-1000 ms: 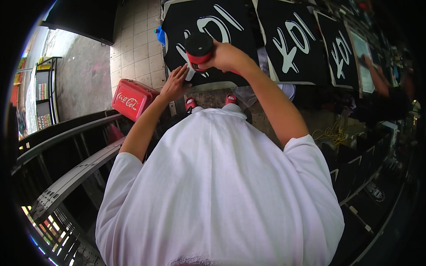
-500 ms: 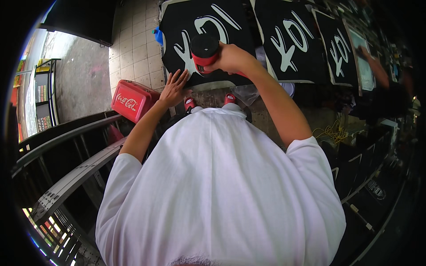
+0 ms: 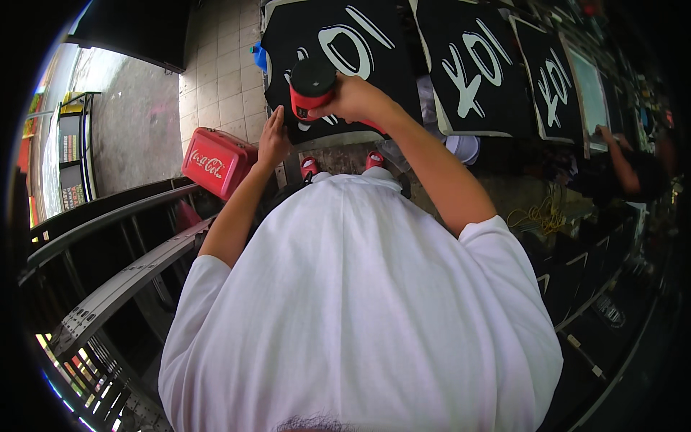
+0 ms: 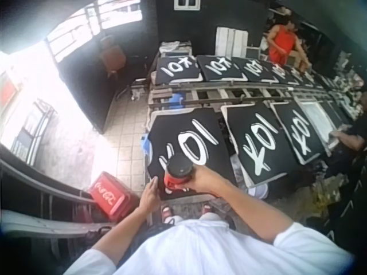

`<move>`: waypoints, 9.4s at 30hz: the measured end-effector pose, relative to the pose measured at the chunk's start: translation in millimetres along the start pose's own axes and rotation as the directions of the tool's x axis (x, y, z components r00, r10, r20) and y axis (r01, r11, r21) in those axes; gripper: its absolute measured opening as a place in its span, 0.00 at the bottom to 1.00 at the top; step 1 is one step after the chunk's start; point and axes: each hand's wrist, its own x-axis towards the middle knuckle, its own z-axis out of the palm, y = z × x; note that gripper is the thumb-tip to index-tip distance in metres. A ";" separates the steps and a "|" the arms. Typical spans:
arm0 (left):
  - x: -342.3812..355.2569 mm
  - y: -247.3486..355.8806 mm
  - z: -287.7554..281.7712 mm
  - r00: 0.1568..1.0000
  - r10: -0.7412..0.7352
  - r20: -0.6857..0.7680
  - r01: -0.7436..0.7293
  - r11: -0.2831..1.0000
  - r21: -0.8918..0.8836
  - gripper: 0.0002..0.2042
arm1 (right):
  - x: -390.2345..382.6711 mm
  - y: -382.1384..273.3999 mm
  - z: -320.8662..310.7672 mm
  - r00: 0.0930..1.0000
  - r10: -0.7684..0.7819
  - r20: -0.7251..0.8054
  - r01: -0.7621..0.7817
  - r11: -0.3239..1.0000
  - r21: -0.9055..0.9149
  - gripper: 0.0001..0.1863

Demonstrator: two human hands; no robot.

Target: The person positions white shirts on a screen printing press, applies yellow and black ink using a squeegee, and dries the finished design with a heat gun.

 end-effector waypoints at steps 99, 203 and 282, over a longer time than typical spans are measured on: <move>40.6 1.7 7.3 0.920 -0.392 0.023 0.391 0.911 -0.133 0.17 | 0.3 -4.0 -45.2 0.964 -0.255 0.081 0.267 0.900 -0.344 0.50; 24.6 49.4 31.7 0.969 -0.244 -0.037 0.246 0.962 0.119 0.31 | 32.4 -16.5 -74.5 0.997 -0.053 0.056 0.060 0.990 -0.125 0.52; 105.0 -0.8 11.1 0.704 -0.670 0.236 0.499 0.703 0.506 0.37 | 186.2 21.0 -191.8 0.935 -0.179 -0.305 0.116 0.970 -0.214 0.45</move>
